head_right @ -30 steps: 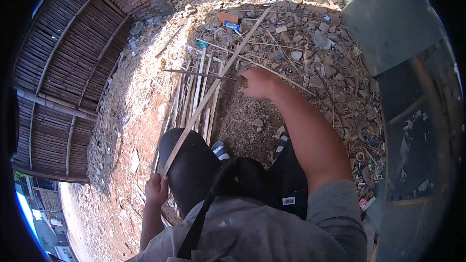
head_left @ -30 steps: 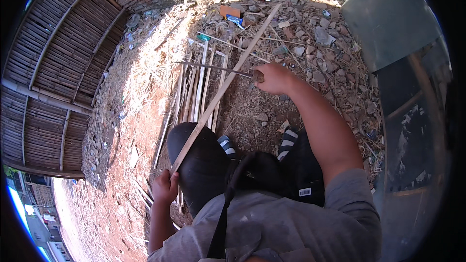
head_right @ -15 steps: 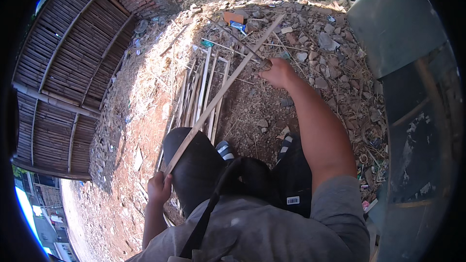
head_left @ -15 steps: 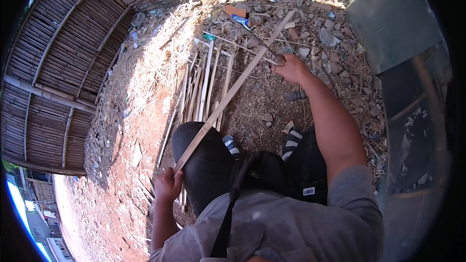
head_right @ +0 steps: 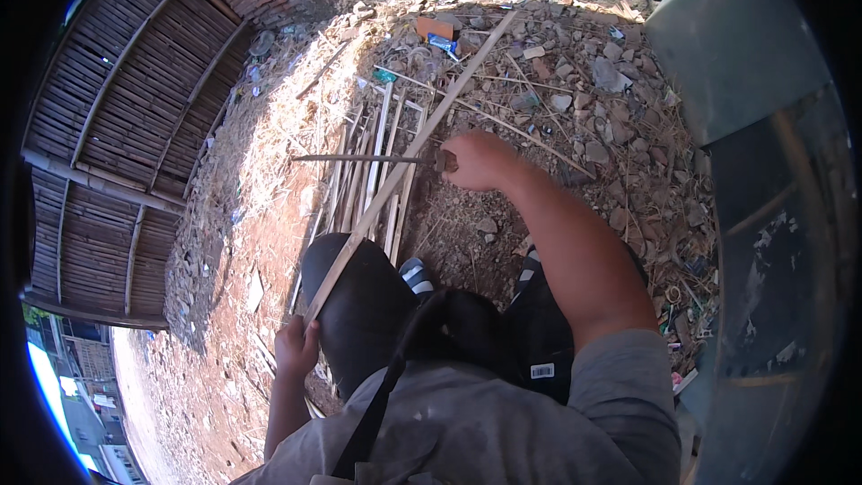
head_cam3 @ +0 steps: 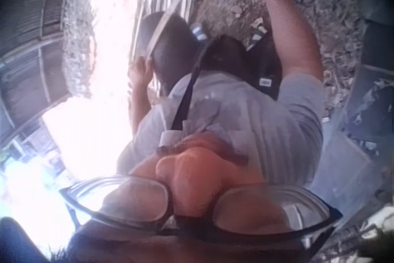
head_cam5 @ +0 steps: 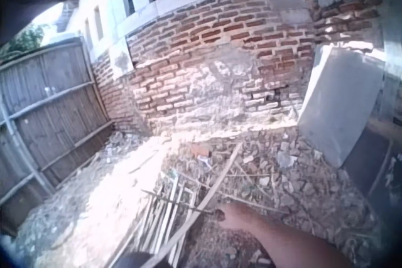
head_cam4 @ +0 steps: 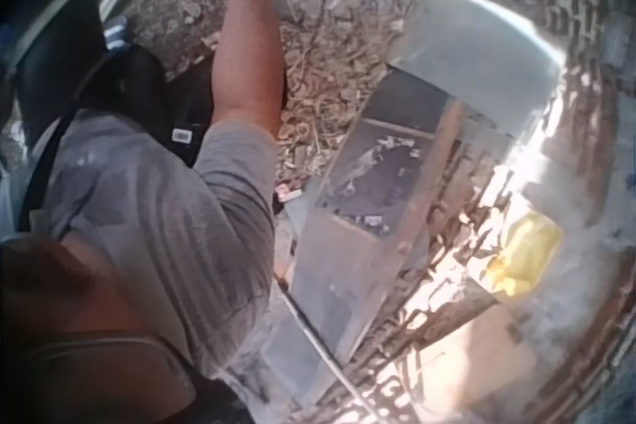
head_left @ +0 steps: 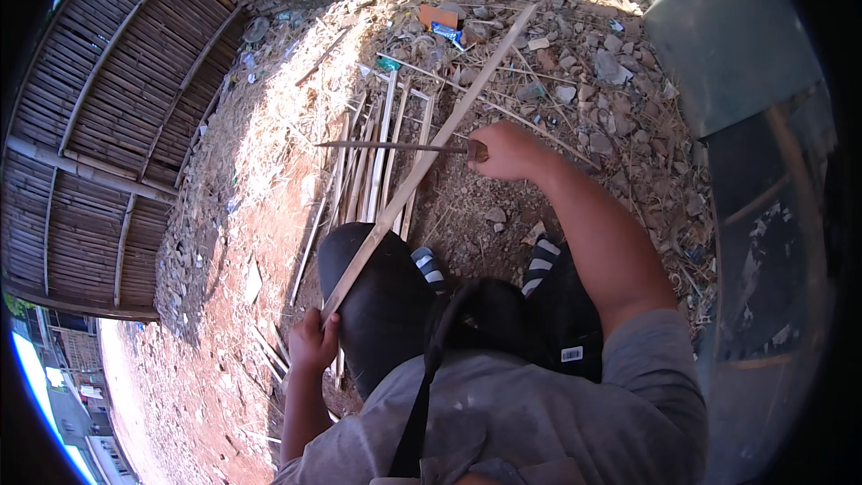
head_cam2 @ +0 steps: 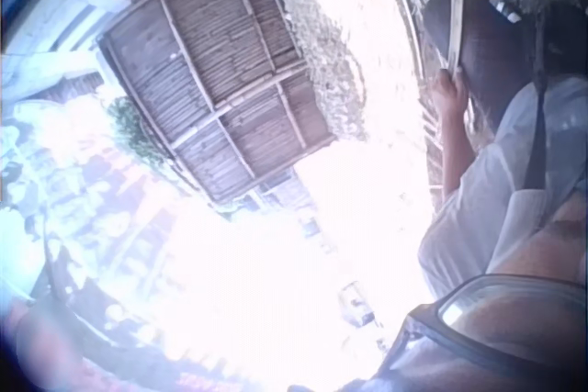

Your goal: The person sits on the ground and uses a machete to split long bamboo poles into thin strips. They hold the bamboo against their leg and repeatedly strike it with the blade to separate the material.

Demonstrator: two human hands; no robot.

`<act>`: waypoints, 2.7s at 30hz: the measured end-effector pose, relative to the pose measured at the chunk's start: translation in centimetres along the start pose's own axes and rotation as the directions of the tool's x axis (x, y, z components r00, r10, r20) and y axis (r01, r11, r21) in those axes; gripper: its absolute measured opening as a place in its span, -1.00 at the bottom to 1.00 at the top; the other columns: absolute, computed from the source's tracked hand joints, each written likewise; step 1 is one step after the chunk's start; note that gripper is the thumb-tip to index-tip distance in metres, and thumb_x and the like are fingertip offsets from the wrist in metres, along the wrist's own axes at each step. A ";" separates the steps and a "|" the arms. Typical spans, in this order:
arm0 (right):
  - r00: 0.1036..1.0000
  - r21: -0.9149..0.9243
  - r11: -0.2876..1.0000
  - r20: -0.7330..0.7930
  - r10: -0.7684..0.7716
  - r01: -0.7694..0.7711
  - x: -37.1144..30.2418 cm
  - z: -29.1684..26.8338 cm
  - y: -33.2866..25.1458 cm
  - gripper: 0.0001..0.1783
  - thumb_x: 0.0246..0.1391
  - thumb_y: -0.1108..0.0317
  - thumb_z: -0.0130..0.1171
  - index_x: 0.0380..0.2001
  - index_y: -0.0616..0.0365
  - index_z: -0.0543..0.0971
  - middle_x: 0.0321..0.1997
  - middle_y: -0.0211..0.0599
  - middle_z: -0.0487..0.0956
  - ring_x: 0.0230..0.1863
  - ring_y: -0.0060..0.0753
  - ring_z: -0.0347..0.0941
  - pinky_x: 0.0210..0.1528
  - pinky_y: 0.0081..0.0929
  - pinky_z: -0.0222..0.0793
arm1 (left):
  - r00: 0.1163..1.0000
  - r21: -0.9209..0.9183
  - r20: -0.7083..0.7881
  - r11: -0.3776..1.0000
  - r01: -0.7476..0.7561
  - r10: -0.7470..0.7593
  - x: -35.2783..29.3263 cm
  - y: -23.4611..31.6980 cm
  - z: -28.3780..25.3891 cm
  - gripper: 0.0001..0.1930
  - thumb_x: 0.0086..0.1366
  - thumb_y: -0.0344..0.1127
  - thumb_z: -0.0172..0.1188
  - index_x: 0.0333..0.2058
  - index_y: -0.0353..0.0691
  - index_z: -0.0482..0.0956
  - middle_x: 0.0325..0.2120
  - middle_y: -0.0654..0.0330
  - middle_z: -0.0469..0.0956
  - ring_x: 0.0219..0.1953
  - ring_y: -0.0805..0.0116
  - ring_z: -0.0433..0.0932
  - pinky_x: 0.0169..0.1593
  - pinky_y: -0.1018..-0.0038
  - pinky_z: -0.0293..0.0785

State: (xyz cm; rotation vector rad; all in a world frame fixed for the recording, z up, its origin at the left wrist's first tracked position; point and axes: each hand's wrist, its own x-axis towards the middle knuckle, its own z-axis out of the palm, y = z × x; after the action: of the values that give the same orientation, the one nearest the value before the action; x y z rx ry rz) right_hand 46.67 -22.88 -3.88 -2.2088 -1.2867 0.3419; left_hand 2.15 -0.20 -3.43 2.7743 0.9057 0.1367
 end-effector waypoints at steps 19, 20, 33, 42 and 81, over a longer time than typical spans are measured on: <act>0.978 -0.216 0.955 0.021 -0.206 0.206 -0.8 1.0 -3.9 -0.80 -0.17 0.30 0.33 -0.40 0.01 0.56 -0.45 -0.15 0.60 -0.31 0.08 0.59 -0.26 0.01 0.48 | 0.999 0.042 -0.038 0.998 -0.036 0.038 0.1 -0.2 -1.2 -0.55 0.32 0.01 0.22 -0.53 -0.23 0.35 -0.72 -0.08 0.45 -0.58 -0.23 0.53 -0.49 0.00 0.38; 0.994 -0.179 0.978 0.016 -0.109 0.110 -0.5 0.9 -2.0 -0.80 -0.11 0.28 0.31 -0.35 0.00 0.58 -0.41 -0.15 0.62 -0.28 0.07 0.60 -0.22 -0.01 0.50 | 0.998 0.043 -0.039 0.998 -0.041 0.042 0.2 -0.2 -1.0 -0.55 0.32 0.01 0.22 -0.53 -0.23 0.35 -0.72 -0.08 0.45 -0.58 -0.23 0.53 -0.49 0.00 0.38; 0.999 -0.036 0.999 -0.025 0.021 -0.022 -1.0 0.8 -2.3 -0.70 0.02 0.14 0.32 -0.32 0.14 0.57 -0.42 -0.06 0.62 -0.27 0.15 0.59 -0.18 0.00 0.50 | 0.999 0.046 -0.032 0.999 0.004 -0.002 -0.2 1.2 -0.3 -0.55 0.35 0.06 0.15 -0.48 -0.23 0.38 -0.64 -0.12 0.51 -0.52 -0.25 0.56 -0.43 -0.05 0.42; 0.990 0.059 0.988 -0.006 0.141 -0.141 -0.4 0.0 1.1 -0.67 0.03 0.10 0.34 -0.26 0.10 0.62 -0.33 -0.07 0.66 -0.21 0.08 0.61 -0.13 -0.06 0.49 | 0.999 0.053 -0.029 0.998 0.037 -0.035 -0.1 0.5 -0.3 -0.54 0.34 0.09 0.17 -0.47 -0.22 0.38 -0.66 -0.07 0.50 -0.53 -0.23 0.55 -0.44 -0.02 0.41; 0.989 -0.116 0.985 0.085 -0.117 0.127 -0.9 -0.3 -2.7 -0.77 -0.04 0.24 0.33 -0.32 0.05 0.58 -0.38 -0.11 0.64 -0.25 0.07 0.60 -0.20 -0.01 0.49 | 0.998 -0.016 -0.051 1.000 0.026 -0.027 0.0 0.5 0.4 -0.55 0.36 0.06 0.13 -0.48 -0.25 0.40 -0.62 -0.15 0.51 -0.49 -0.30 0.55 -0.40 -0.05 0.42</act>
State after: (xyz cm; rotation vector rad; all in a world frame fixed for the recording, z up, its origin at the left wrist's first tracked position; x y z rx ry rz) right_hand 44.38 -22.72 -2.12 -2.2221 -1.5137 0.3127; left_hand 2.49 -0.72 -3.74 2.7555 0.9494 0.2102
